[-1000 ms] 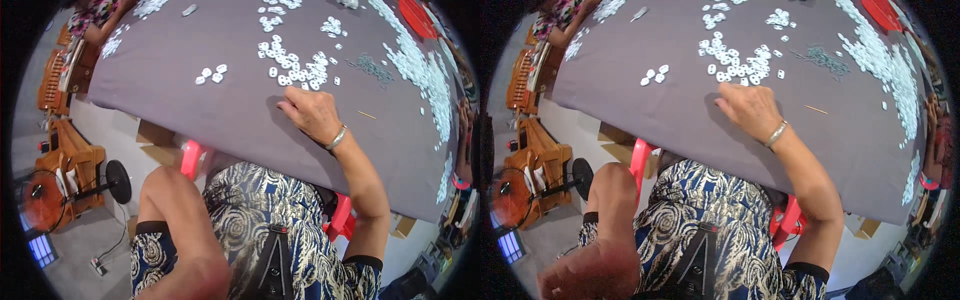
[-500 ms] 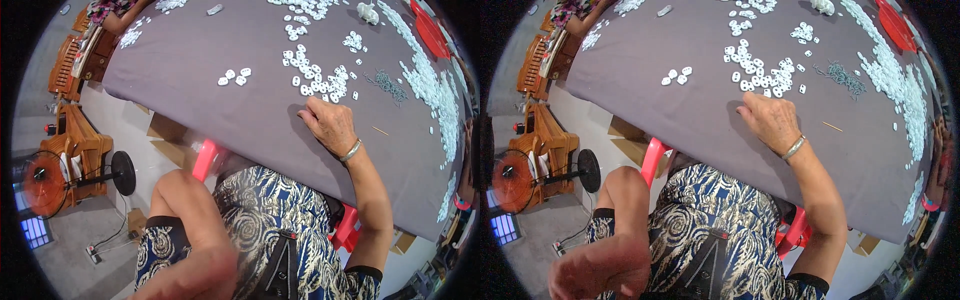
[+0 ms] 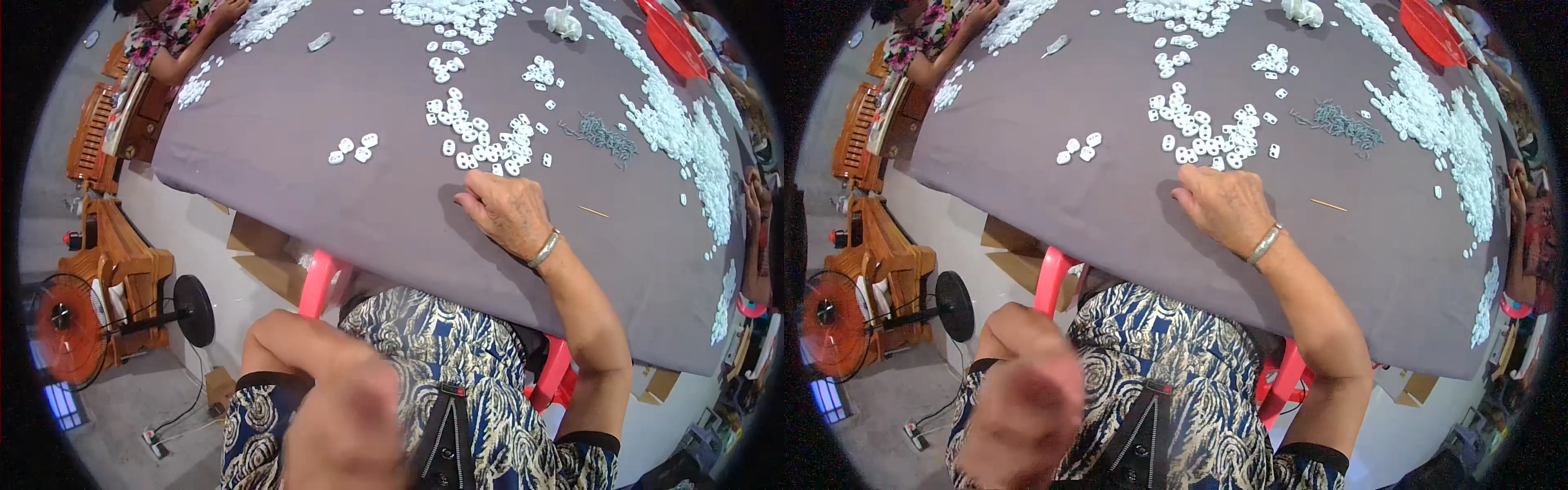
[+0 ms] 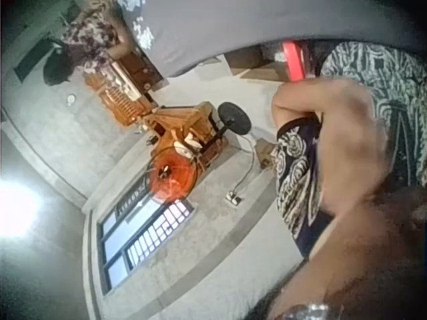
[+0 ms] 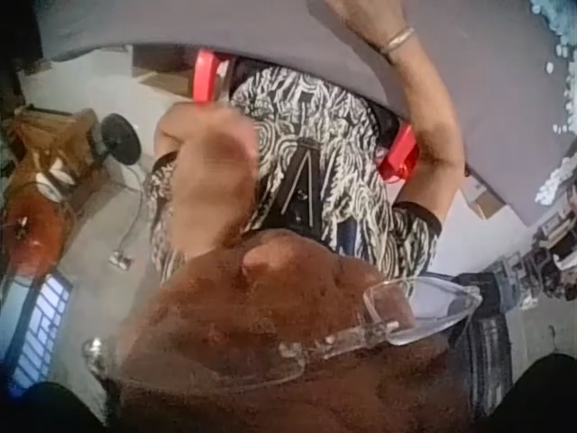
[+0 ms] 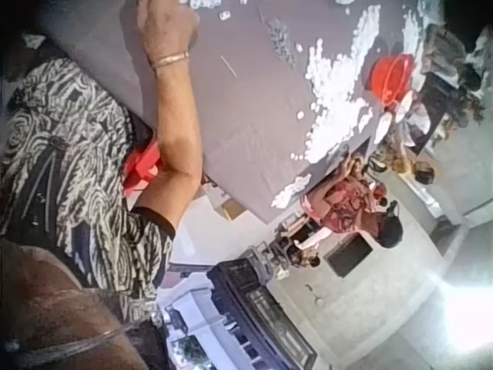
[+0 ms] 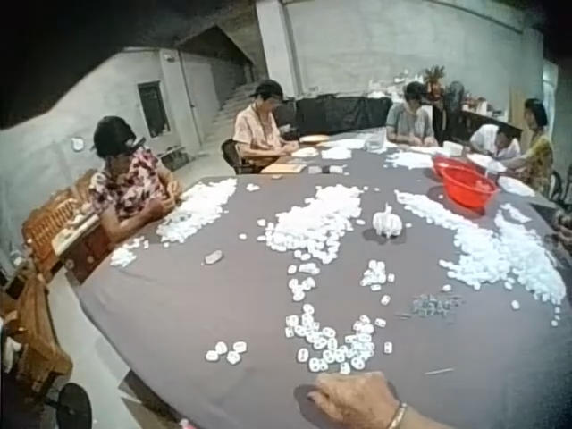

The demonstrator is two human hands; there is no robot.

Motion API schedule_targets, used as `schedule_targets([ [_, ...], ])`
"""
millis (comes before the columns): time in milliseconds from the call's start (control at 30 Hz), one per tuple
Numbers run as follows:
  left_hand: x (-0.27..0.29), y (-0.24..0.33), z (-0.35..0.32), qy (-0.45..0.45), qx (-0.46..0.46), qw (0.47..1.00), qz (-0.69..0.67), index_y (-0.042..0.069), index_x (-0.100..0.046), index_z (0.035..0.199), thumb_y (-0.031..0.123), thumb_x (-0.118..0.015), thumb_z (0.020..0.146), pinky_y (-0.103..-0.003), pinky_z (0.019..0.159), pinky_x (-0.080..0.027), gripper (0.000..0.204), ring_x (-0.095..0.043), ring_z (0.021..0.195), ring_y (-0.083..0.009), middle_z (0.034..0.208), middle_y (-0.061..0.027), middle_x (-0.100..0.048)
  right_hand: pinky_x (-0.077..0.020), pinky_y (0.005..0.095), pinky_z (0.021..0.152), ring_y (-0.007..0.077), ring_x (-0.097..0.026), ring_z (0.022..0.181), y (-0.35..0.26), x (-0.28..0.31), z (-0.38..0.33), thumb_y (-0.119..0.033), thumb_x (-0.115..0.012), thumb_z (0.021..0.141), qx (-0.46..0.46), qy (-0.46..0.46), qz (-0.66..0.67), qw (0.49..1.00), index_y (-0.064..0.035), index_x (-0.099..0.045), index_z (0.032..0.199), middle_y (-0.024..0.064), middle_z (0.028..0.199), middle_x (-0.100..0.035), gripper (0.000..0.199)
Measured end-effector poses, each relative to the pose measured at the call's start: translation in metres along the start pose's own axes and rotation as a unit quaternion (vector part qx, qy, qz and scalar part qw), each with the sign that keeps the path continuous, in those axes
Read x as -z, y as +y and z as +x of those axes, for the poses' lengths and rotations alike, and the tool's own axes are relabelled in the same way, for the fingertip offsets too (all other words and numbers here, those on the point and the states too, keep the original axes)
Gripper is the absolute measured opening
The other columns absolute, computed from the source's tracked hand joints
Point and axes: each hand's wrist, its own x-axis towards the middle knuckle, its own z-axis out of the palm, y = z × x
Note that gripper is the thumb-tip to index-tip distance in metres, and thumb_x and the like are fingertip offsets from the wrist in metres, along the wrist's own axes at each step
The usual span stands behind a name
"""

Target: The person sorts small white plastic components by hand on a table, inspecting them one by one.

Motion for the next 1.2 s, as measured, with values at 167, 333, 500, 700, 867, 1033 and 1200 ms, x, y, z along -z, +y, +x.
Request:
schedule_targets([
  [167, -0.057, -0.166, 0.092, -0.116, -0.176, 0.966, 0.150, 0.003, -0.063, 0.091, 0.004, -0.053, 0.077, -0.043, 0.072, -0.048, 0.017, -0.059, 0.078, -0.0327, 0.087, -0.0179, -0.061, -0.0462, 0.0416, 0.051, 0.0293, -0.061, 0.060, -0.003, -0.001, 0.000, -0.024, -0.064, 0.086, -0.006, -0.019, -0.018, 1.000, -0.0097, -0.052, 0.081, 0.0069, 0.066, -0.061, 0.019],
  [333, -0.063, -0.249, 0.124, -0.120, 0.111, 0.972, 0.169, -0.003, -0.053, 0.116, 0.006, -0.049, 0.084, -0.045, 0.089, -0.044, 0.033, -0.053, 0.105, -0.0408, 0.114, -0.0199, -0.056, -0.0466, 0.0417, 0.051, 0.0300, -0.062, 0.059, -0.001, 0.000, 0.000, -0.023, -0.063, 0.086, 0.016, -0.012, -0.031, 0.999, -0.0086, -0.053, 0.082, 0.0080, 0.065, -0.061, 0.018],
  [500, -0.080, -0.299, 0.120, -0.217, 0.103, 0.942, 0.236, -0.002, -0.048, 0.124, 0.011, -0.049, 0.088, -0.046, 0.099, -0.038, 0.038, -0.047, 0.117, -0.0398, 0.125, -0.0209, -0.049, -0.0466, 0.0410, 0.050, 0.0285, -0.062, 0.058, -0.002, 0.002, -0.001, -0.024, -0.064, 0.085, 0.030, -0.008, -0.018, 0.999, -0.0097, -0.052, 0.084, 0.0065, 0.066, -0.060, 0.019],
  [700, -0.103, -0.288, 0.104, -0.281, 0.047, 0.934, 0.216, -0.003, -0.046, 0.125, 0.011, -0.051, 0.090, -0.045, 0.104, -0.036, 0.038, -0.044, 0.122, -0.0409, 0.127, -0.0221, -0.047, -0.0465, 0.0390, 0.051, 0.0282, -0.059, 0.056, 0.000, 0.008, 0.000, -0.014, -0.062, 0.080, 0.080, 0.003, 0.057, 0.995, -0.0077, -0.055, 0.077, 0.0090, 0.064, -0.058, 0.010],
  [867, -0.132, -0.272, 0.098, -0.263, 0.005, 0.948, 0.180, -0.003, -0.047, 0.121, 0.005, -0.054, 0.086, -0.046, 0.100, -0.040, 0.036, -0.046, 0.118, -0.0428, 0.122, -0.0241, -0.049, -0.0445, 0.0320, 0.052, 0.0190, -0.053, 0.052, 0.025, 0.029, 0.005, -0.011, -0.056, 0.084, 0.019, 0.254, 0.100, 0.962, -0.0057, -0.061, 0.083, 0.0089, 0.064, -0.055, 0.007],
  [1033, -0.158, -0.266, 0.102, -0.236, 0.043, 0.957, 0.165, -0.001, -0.048, 0.119, 0.003, -0.054, 0.085, -0.046, 0.096, -0.042, 0.034, -0.049, 0.114, -0.0422, 0.120, -0.0222, -0.050, -0.0408, 0.0277, 0.053, 0.0103, -0.046, 0.056, 0.058, 0.050, 0.008, -0.014, -0.055, 0.090, -0.193, 0.354, 0.127, 0.906, -0.0017, -0.062, 0.084, 0.0064, 0.061, -0.050, 0.016],
  [1200, -0.128, -0.258, 0.103, -0.143, 0.167, 0.974, 0.054, -0.001, -0.056, 0.109, 0.006, -0.056, 0.086, -0.038, 0.083, -0.047, 0.024, -0.056, 0.096, -0.0310, 0.104, -0.0153, -0.055, -0.0420, 0.0279, 0.056, 0.0109, -0.048, 0.058, 0.084, 0.064, -0.003, -0.016, -0.061, 0.088, -0.231, 0.175, 0.064, 0.955, -0.0015, -0.063, 0.086, 0.0035, 0.066, -0.056, 0.015],
])
